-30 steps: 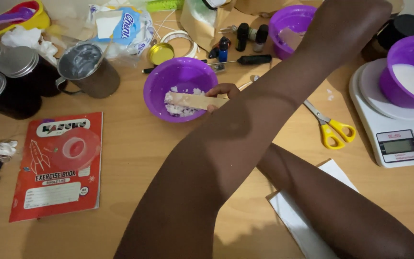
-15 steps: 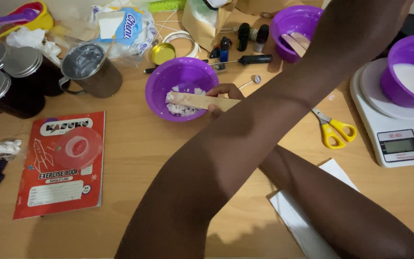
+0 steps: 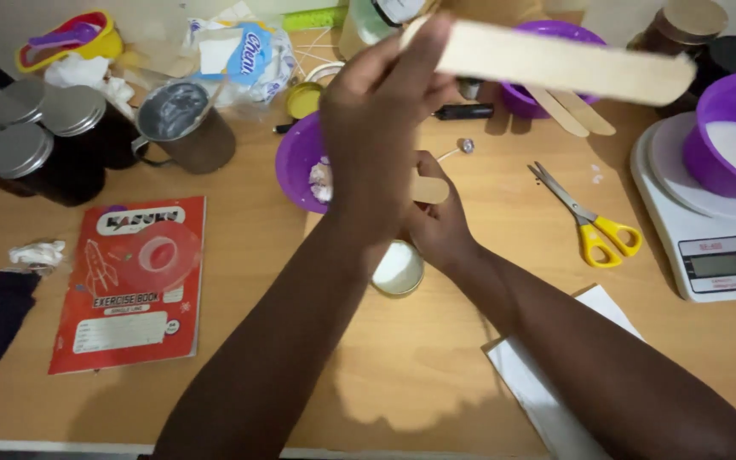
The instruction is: Stirring a white paste and adding wax flakes into a small tin using wooden sticks.
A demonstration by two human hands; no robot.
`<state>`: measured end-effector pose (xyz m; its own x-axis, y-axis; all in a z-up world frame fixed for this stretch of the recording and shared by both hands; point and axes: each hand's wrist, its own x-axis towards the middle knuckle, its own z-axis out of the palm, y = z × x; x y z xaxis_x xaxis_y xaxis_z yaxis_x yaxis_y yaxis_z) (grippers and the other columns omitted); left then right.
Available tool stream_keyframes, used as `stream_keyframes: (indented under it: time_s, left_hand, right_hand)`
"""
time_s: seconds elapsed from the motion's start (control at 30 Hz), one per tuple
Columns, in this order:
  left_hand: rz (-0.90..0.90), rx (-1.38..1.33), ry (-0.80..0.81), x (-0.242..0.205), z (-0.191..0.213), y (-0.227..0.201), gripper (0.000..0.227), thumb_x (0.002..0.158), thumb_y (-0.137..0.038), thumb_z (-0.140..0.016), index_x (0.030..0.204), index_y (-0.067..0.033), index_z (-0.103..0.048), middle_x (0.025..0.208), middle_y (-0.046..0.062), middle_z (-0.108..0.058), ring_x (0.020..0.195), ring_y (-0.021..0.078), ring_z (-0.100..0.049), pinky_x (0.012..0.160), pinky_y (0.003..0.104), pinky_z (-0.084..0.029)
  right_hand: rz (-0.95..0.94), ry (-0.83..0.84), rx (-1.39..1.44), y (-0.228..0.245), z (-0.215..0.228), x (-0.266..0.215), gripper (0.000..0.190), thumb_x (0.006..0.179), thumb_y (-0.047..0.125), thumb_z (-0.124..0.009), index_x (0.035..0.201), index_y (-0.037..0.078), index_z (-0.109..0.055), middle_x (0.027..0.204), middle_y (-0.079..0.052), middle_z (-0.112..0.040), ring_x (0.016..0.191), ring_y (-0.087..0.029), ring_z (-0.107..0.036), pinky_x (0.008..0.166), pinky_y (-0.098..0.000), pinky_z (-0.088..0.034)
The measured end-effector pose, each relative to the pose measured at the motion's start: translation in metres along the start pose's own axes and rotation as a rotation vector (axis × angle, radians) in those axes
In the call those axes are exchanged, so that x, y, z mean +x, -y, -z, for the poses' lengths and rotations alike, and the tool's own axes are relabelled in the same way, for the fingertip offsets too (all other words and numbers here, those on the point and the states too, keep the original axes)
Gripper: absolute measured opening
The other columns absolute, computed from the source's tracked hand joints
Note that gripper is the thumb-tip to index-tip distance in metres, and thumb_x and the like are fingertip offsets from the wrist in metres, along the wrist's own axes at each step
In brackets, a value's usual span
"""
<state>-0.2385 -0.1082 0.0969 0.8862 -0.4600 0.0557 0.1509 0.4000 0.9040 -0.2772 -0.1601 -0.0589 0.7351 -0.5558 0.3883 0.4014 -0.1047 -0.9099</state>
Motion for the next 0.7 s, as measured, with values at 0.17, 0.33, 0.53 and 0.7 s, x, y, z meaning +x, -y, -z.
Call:
stream_keyframes:
  time_s: [0.17, 0.33, 0.53, 0.7]
  left_hand:
    - [0.001, -0.114, -0.088, 0.000, 0.058, 0.013, 0.037, 0.072, -0.028, -0.076, 0.092, 0.0021, -0.067, 0.069, 0.011, -0.058, 0.066, 0.0169, -0.065, 0.072, 0.033, -0.061]
    - [-0.008, -0.090, -0.229, 0.005, 0.119, 0.008, 0.023, 0.078, -0.021, -0.075, 0.082, -0.0011, -0.064, 0.067, 0.006, -0.054, 0.065, 0.0140, -0.062, 0.073, 0.030, -0.060]
    - [-0.271, 0.173, -0.354, 0.032, 0.209, 0.042, 0.016, 0.080, -0.014, -0.078, 0.078, -0.0026, -0.066, 0.062, 0.010, -0.059, 0.060, 0.0150, -0.063, 0.067, 0.030, -0.059]
    - [-0.546, 0.325, -0.364, 0.035, 0.214, 0.044, 0.010, 0.078, -0.007, -0.079, 0.078, -0.0034, -0.070, 0.060, 0.012, -0.066, 0.059, 0.0161, -0.067, 0.064, 0.031, -0.059]
  right_hand:
    - [-0.022, 0.028, -0.006, 0.008, 0.004, 0.000, 0.026, 0.086, 0.005, -0.054, 0.112, 0.006, -0.054, 0.090, -0.006, -0.057, 0.070, -0.009, -0.059, 0.067, -0.0253, -0.054]
    - [0.019, 0.025, -0.119, 0.009, 0.008, 0.002, 0.022, 0.092, 0.011, -0.054, 0.112, 0.004, -0.052, 0.081, -0.007, -0.056, 0.068, -0.009, -0.058, 0.068, -0.0263, -0.052]
    - [0.077, -0.015, -0.196, 0.017, -0.001, 0.000, 0.023, 0.094, 0.019, -0.054, 0.111, 0.004, -0.051, 0.074, -0.004, -0.053, 0.064, -0.008, -0.053, 0.063, -0.0241, -0.047]
    - [0.004, -0.090, -0.258, 0.007, -0.008, -0.007, 0.021, 0.093, 0.020, -0.054, 0.108, 0.005, -0.055, 0.070, -0.003, -0.050, 0.060, -0.008, -0.047, 0.059, -0.0249, -0.042]
